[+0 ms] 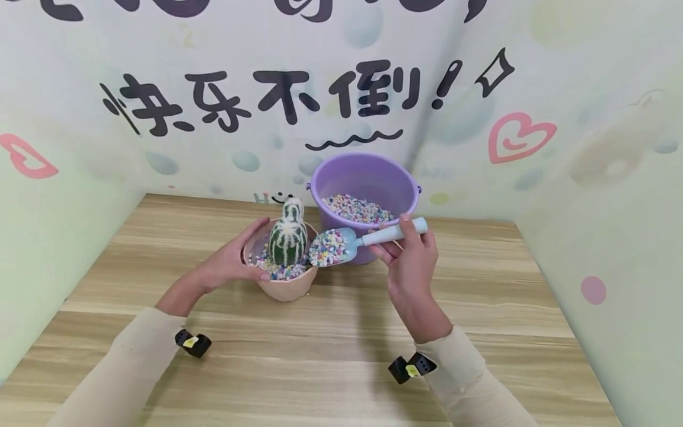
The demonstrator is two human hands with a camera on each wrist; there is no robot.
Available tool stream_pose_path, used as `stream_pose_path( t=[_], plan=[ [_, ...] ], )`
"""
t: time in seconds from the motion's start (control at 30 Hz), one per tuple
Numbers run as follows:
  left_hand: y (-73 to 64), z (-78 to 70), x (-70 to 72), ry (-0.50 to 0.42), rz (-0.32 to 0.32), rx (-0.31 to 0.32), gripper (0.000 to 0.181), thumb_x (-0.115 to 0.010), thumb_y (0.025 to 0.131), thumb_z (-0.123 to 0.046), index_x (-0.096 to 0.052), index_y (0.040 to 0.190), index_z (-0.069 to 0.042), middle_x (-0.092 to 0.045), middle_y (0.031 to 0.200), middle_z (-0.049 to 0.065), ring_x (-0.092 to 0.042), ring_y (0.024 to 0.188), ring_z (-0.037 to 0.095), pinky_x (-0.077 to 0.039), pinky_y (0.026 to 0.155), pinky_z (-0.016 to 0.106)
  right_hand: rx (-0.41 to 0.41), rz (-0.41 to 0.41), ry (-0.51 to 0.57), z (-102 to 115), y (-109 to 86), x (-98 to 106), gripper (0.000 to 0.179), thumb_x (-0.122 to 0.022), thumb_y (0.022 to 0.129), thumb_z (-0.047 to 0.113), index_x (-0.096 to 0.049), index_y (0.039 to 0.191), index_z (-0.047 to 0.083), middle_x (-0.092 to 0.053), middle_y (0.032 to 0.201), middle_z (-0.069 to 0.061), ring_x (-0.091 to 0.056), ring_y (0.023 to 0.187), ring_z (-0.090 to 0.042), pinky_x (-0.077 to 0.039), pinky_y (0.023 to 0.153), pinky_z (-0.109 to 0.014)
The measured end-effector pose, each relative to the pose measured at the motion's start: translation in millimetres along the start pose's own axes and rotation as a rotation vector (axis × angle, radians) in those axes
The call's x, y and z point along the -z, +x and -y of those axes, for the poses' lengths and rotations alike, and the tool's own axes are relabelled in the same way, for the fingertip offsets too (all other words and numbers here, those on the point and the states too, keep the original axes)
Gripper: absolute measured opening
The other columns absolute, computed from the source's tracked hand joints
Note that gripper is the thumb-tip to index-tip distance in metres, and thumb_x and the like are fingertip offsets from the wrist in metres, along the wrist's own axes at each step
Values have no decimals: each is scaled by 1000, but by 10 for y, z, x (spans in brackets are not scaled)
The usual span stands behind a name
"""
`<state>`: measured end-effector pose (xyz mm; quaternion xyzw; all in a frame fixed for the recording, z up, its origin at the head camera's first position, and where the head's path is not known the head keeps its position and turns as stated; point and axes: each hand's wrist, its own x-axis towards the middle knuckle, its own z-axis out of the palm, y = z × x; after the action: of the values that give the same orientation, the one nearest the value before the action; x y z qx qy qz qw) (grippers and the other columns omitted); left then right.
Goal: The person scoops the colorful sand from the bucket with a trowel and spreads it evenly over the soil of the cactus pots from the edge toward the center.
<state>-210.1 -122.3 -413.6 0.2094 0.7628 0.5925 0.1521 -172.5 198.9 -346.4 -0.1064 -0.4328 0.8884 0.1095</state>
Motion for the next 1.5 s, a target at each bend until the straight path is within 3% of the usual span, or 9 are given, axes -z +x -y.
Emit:
stream_pose_path(
  t=[0.4, 0.7, 1.23, 1.5],
  plan=[
    [6, -2, 11, 24, -1, -1, 118, -87, 70, -17, -7, 158, -18, -15, 161, 9, -23, 144, 32, -22, 116, 53, 59, 7, 3, -32, -47, -82, 23, -68, 92, 22, -53, 102, 7, -69, 79, -14, -72, 66, -27, -59, 61, -42],
    [9, -14, 8, 30, 3, 1, 118, -87, 70, -19, -7, 158, -17, -15, 162, 9, -21, 145, 33, -21, 116, 54, 84, 0, -61, -24, -79, -128, 32, -71, 90, 25, -54, 109, 7, -70, 82, -13, -72, 67, -26, -59, 63, -41],
    [4, 0, 17, 28, -3, 12, 118, -88, 69, -18, -11, 157, -24, -15, 161, 9, -22, 145, 33, -24, 115, 53, 180, 18, -122, -34, -122, -211, 36, -73, 87, 24, -55, 113, 5, -66, 81, -10, -72, 64, -24, -59, 59, -39],
    [10, -5, 30, 21, 16, 7, 117, -88, 69, -17, -11, 157, -24, -16, 161, 10, -23, 144, 34, -25, 115, 53, 236, 30, -146, -58, -155, -250, 30, -73, 88, 23, -57, 107, 7, -68, 82, -12, -72, 65, -23, -59, 59, -39]
  ],
)
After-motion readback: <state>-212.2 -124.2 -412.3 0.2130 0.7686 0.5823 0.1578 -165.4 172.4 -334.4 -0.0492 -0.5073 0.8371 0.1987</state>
